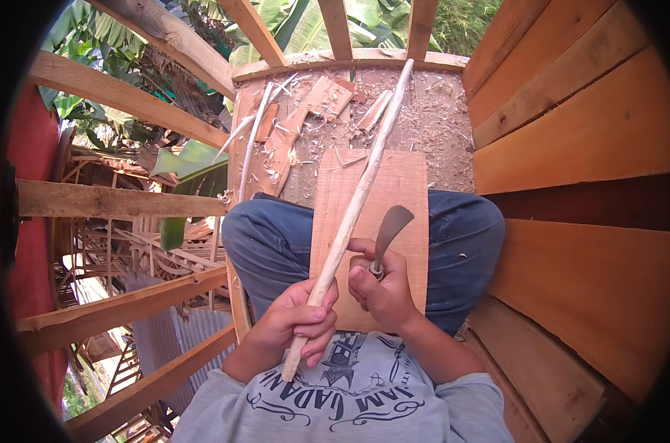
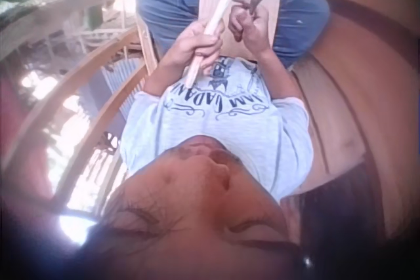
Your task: The person sits cross-legged on a wooden platform and uses a curved knife to shave and shape a long, thin piece of wood. They hold the wood against a flat board on their lap and repeatedly scrape the surface to remove thin strips of wood.
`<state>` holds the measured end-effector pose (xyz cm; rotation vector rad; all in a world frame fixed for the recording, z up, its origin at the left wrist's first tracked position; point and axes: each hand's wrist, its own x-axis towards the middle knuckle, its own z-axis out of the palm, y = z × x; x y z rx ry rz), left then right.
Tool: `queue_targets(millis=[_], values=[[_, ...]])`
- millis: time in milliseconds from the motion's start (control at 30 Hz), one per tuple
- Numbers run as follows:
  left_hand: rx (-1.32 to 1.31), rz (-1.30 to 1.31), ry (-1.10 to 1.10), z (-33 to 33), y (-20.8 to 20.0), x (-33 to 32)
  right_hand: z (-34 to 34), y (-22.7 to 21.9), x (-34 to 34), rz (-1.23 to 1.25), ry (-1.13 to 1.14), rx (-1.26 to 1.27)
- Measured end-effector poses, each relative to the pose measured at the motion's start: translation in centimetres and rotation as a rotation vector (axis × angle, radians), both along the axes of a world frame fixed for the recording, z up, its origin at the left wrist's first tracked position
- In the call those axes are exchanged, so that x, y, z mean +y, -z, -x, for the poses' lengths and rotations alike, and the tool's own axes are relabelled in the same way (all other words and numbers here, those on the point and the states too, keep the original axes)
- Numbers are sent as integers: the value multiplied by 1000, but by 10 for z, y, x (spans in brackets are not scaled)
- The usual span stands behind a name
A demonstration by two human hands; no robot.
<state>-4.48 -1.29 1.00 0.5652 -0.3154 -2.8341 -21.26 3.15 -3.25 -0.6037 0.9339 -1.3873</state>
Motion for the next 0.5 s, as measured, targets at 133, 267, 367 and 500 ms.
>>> queue_targets(millis=[133, 267, 367, 500], values=[[-19, 59, 51, 5, 7, 3, 2, -10, -11, -126, -31, -20], [-165, 219, 161, 1, 6, 0, 9, -5, -12, -113, 105, -55], [-201, 272, 262, -12, 17, 2, 23, -4, -12, -67, 158, 33], [-371, 571, 116, 0, 8, 12, 33, -3, -11, -76, 139, 272]])
